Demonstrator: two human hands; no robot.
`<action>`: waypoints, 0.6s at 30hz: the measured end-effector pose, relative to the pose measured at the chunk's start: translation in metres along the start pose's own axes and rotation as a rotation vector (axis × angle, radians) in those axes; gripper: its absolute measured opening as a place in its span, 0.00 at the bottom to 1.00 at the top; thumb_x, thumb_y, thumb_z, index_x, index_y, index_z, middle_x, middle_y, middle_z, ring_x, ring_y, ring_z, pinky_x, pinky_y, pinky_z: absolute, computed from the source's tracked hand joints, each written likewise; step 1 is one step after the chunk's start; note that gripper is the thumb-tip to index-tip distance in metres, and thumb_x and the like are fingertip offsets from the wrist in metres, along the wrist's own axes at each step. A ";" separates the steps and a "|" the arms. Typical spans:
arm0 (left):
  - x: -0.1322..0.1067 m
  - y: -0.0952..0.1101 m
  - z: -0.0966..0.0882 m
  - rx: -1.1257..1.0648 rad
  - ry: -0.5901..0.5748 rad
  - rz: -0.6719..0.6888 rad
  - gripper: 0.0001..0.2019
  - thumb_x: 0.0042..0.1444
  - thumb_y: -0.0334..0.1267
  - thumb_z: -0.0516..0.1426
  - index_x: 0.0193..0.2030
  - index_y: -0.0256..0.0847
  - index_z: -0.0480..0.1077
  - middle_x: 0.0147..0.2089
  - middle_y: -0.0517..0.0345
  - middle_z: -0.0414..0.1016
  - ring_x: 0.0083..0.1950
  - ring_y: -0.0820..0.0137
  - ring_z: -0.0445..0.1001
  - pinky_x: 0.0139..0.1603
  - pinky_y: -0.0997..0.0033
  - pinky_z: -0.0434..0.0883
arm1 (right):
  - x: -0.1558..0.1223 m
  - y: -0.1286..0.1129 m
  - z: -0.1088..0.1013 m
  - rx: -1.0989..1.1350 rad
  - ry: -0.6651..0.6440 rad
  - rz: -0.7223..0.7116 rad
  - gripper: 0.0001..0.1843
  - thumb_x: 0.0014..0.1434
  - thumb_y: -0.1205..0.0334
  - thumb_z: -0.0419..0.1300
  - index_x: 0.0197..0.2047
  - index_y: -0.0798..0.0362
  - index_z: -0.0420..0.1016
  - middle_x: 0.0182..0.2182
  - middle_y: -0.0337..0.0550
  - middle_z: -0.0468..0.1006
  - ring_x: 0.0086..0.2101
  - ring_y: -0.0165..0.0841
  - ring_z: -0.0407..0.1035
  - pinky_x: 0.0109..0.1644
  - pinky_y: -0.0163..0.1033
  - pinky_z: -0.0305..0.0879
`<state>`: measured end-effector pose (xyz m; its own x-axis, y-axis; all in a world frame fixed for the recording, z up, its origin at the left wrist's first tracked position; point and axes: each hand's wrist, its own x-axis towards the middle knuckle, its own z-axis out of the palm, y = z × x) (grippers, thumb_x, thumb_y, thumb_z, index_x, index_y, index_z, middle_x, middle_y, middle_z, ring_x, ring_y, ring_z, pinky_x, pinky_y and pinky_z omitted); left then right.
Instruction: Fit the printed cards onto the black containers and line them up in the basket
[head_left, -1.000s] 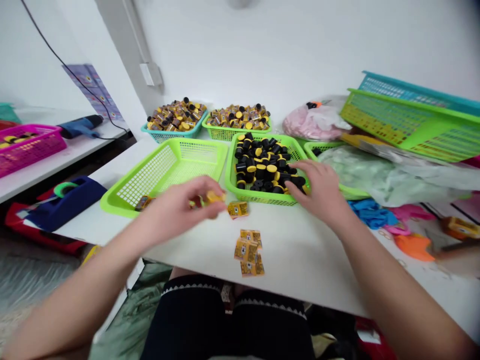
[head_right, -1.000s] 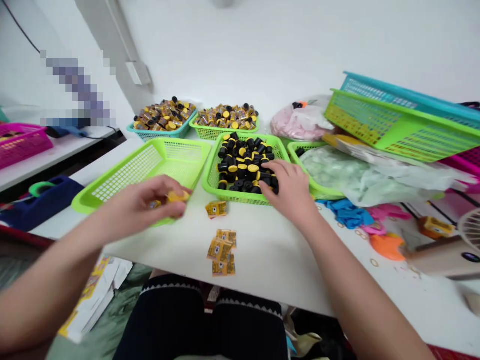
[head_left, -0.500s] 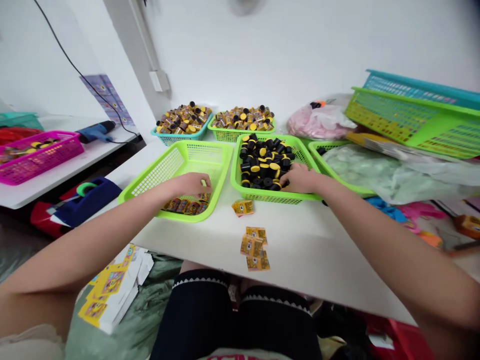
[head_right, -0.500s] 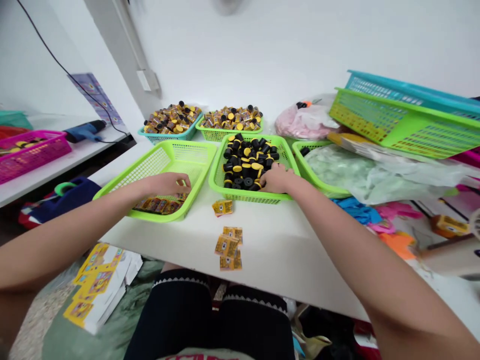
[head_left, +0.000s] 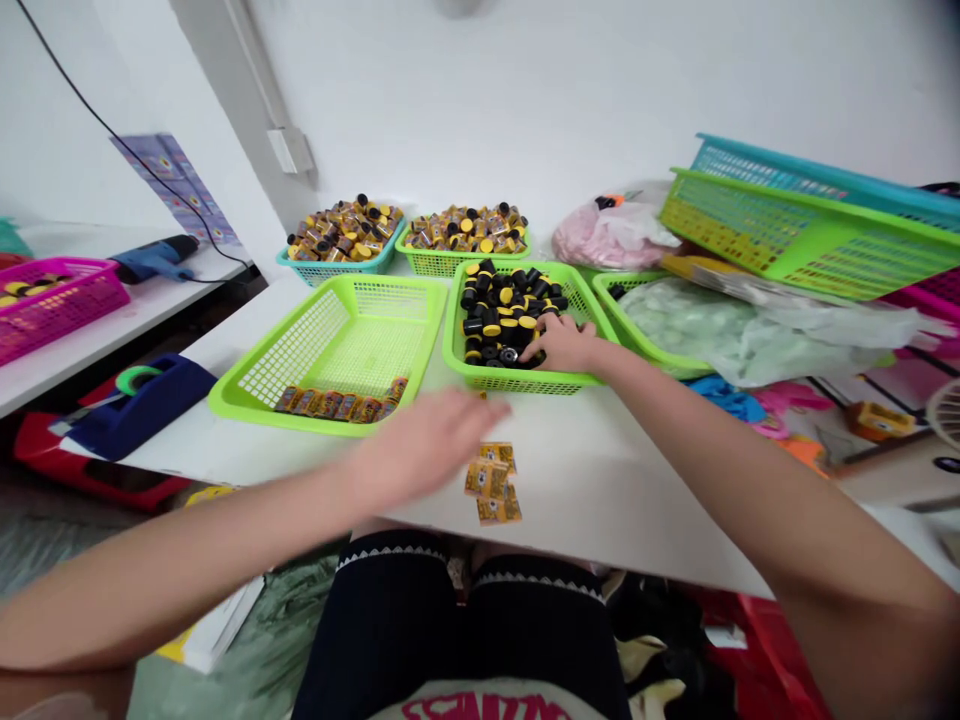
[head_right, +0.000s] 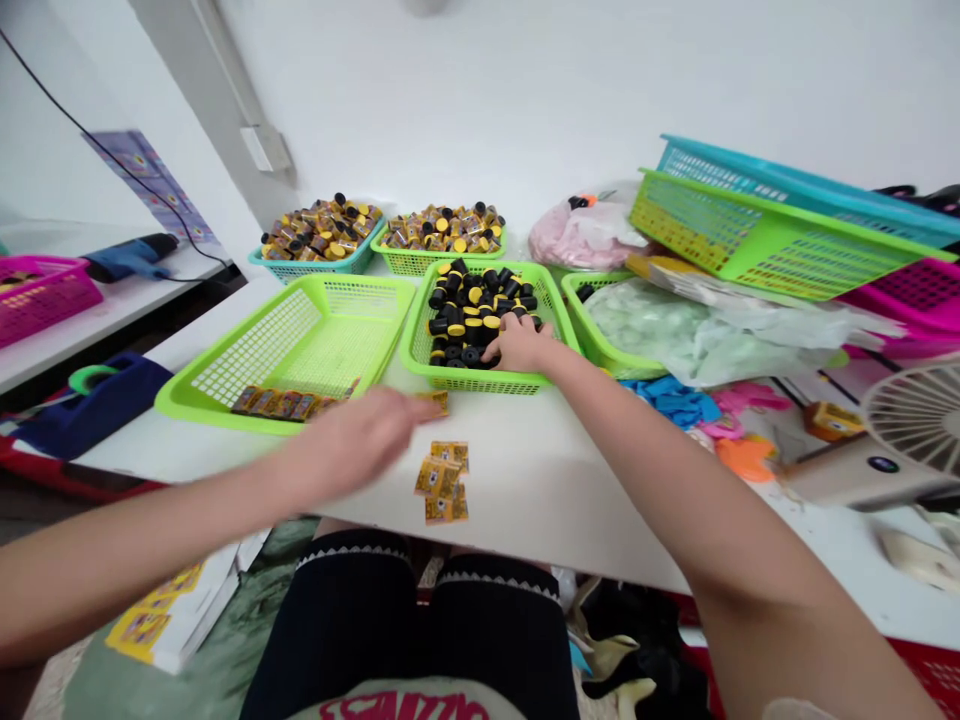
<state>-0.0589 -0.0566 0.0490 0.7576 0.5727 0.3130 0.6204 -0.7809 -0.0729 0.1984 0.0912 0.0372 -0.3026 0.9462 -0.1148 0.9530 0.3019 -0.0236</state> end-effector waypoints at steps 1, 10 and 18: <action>-0.008 0.022 0.011 0.021 -0.051 0.067 0.20 0.68 0.31 0.45 0.64 0.36 0.65 0.56 0.45 0.77 0.57 0.61 0.75 0.58 0.61 0.71 | -0.001 0.001 0.000 0.008 0.000 -0.014 0.16 0.52 0.45 0.66 0.45 0.32 0.84 0.58 0.47 0.63 0.59 0.57 0.55 0.61 0.68 0.53; -0.075 0.096 0.070 0.221 -0.145 0.047 0.23 0.67 0.32 0.48 0.67 0.31 0.64 0.63 0.40 0.72 0.62 0.55 0.74 0.57 0.57 0.76 | 0.002 0.012 0.007 0.051 0.037 -0.128 0.15 0.51 0.46 0.68 0.42 0.38 0.85 0.57 0.50 0.65 0.57 0.60 0.57 0.59 0.69 0.55; -0.073 0.079 0.037 0.182 0.023 0.238 0.19 0.63 0.25 0.48 0.58 0.28 0.70 0.48 0.33 0.81 0.47 0.56 0.83 0.41 0.64 0.81 | -0.016 0.022 -0.016 0.522 0.223 -0.220 0.15 0.56 0.51 0.65 0.46 0.45 0.79 0.50 0.47 0.77 0.51 0.46 0.71 0.54 0.56 0.70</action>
<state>-0.0581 -0.1511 -0.0147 0.8826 0.3717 0.2878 0.4537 -0.8338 -0.3145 0.2244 0.0844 0.0541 -0.4349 0.8866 0.1574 0.7310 0.4497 -0.5133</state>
